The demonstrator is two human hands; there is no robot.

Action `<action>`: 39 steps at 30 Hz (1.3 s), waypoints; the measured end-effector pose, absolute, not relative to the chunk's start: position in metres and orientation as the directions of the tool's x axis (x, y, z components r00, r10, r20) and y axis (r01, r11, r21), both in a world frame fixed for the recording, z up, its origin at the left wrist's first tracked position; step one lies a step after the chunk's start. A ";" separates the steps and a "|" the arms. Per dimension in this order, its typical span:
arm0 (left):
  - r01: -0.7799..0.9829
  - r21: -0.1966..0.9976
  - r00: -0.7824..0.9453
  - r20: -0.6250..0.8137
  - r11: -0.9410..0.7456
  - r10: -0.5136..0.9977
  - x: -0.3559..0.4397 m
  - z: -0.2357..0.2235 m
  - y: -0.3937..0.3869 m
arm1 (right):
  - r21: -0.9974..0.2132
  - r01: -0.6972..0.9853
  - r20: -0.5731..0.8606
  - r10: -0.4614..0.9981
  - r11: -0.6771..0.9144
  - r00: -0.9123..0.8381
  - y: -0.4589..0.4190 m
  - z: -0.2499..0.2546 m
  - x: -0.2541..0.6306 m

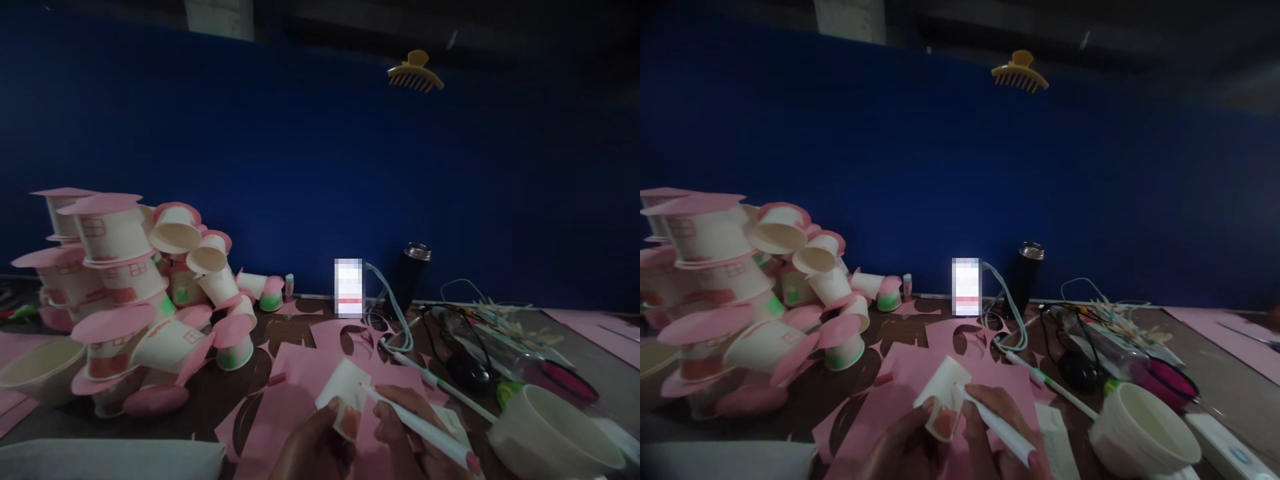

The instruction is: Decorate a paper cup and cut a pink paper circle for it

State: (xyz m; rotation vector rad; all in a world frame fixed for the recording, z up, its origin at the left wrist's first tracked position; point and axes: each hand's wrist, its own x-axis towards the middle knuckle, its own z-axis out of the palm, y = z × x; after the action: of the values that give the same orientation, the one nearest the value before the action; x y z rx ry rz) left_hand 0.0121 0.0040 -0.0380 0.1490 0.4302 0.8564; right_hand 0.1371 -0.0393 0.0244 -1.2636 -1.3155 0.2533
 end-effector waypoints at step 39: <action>-0.659 0.487 0.542 -0.221 0.573 0.811 0.010 -0.012 -0.009 | -0.617 0.697 0.617 0.774 0.365 0.141 -0.037 0.018 0.156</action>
State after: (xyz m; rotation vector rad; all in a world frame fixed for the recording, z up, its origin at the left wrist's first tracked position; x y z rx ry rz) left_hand 0.0104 -0.0085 -0.0116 0.3693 0.4533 0.8963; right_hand 0.1560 -0.0373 0.0179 -1.3567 -1.5786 0.0920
